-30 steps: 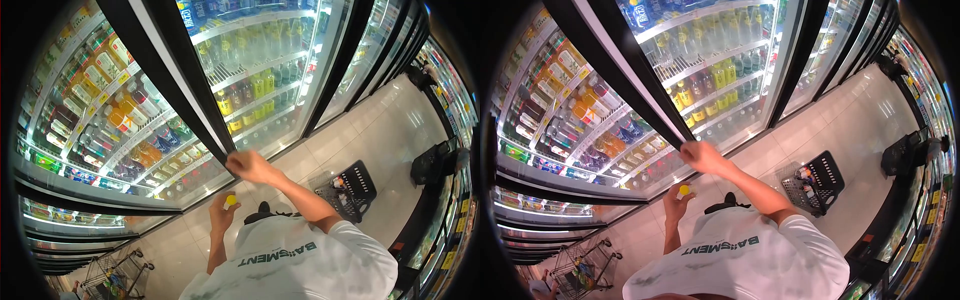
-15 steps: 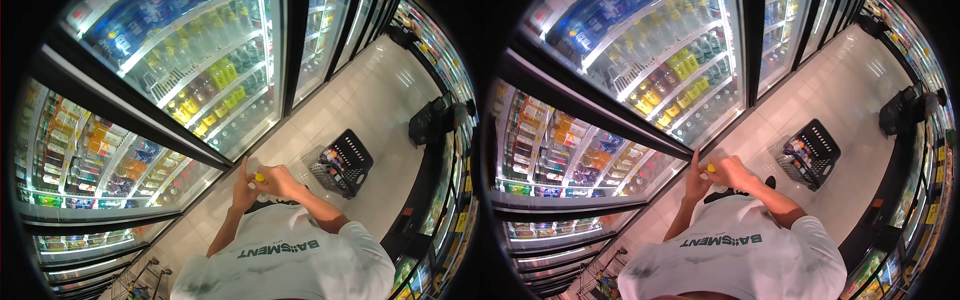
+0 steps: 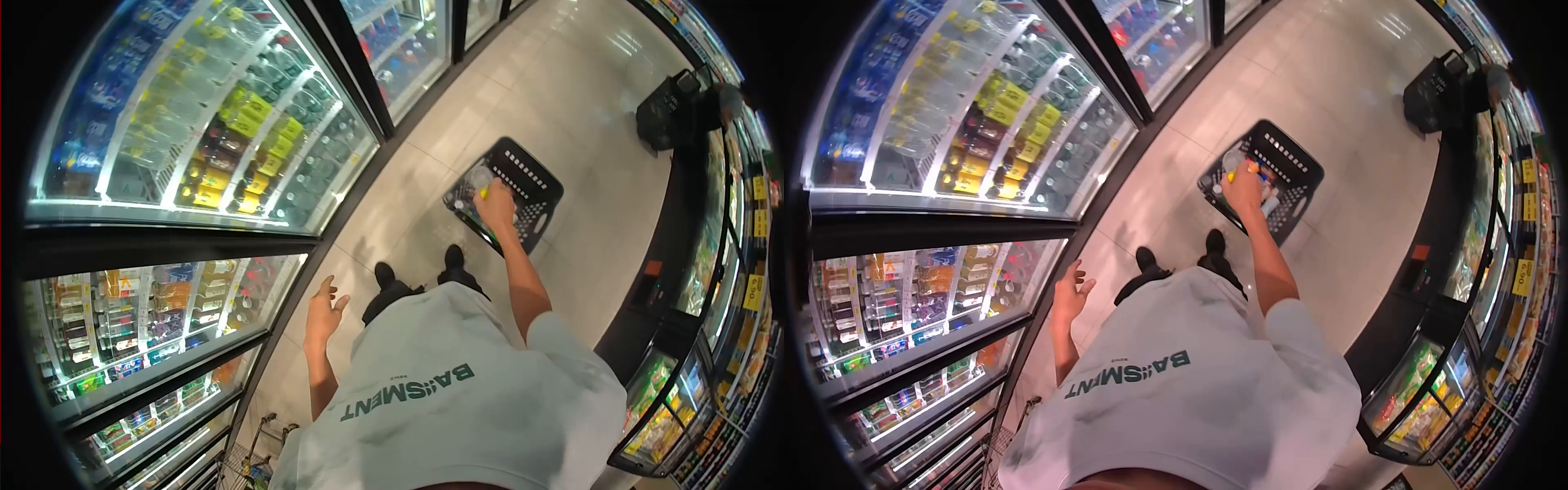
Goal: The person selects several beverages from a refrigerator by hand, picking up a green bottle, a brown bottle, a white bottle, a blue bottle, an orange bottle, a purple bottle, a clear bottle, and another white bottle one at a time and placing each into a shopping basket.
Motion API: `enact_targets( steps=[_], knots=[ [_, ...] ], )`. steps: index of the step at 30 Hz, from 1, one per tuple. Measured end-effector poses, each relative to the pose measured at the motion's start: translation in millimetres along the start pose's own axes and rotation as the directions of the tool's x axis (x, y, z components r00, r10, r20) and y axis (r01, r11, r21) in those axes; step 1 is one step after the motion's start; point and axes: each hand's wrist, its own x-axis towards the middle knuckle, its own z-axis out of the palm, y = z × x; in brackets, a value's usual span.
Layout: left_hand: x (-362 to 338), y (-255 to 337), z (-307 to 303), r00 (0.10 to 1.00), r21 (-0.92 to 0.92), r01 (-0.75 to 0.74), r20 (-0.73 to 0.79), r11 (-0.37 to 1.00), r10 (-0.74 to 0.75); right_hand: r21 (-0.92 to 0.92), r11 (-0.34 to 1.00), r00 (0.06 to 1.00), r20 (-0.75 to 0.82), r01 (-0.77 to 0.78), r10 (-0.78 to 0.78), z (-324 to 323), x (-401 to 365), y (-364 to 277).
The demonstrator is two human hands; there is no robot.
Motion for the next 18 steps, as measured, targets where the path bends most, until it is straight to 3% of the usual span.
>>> enact_targets(
  steps=[2, 3, 5, 8, 10, 11, 13, 18],
  knots=[
    [-15, -1, 17, 0.998, 0.005, 0.051, 0.040, 0.999, -0.052, -0.163, 0.972, 0.982, 0.052, -0.169, 0.179, 45, 11, 64],
    [-22, -2, 25, 0.994, 0.016, 0.074, 0.074, 0.997, -0.075, -0.167, 0.970, 0.980, 0.066, -0.175, 0.188, 56, 12, 93],
    [-40, -2, 36, 0.982, 0.028, 0.133, 0.132, 0.991, -0.135, -0.094, 0.903, 0.897, 0.108, -0.420, 0.428, 68, 11, 141],
    [-64, 6, 45, 0.968, 0.029, 0.210, 0.133, 0.977, -0.212, -0.105, 0.914, 0.889, 0.216, -0.391, 0.405, 63, -19, 179],
    [-76, 11, 48, 0.959, 0.022, 0.248, 0.135, 0.968, -0.249, -0.151, 0.883, 0.837, 0.282, -0.444, 0.469, 91, -43, 217],
    [-80, 12, 48, 0.951, 0.020, 0.278, 0.138, 0.961, -0.278, -0.152, 0.886, 0.839, 0.285, -0.438, 0.464, 96, -55, 222],
    [-81, 9, 48, 0.952, 0.034, 0.272, 0.136, 0.962, -0.274, -0.075, 0.805, 0.784, 0.194, -0.588, 0.590, 104, -76, 222],
    [-54, 9, 48, 0.976, 0.050, 0.172, 0.130, 0.984, -0.177, -0.158, 0.915, 0.854, 0.329, -0.372, 0.404, 135, -78, 254]
  ],
)
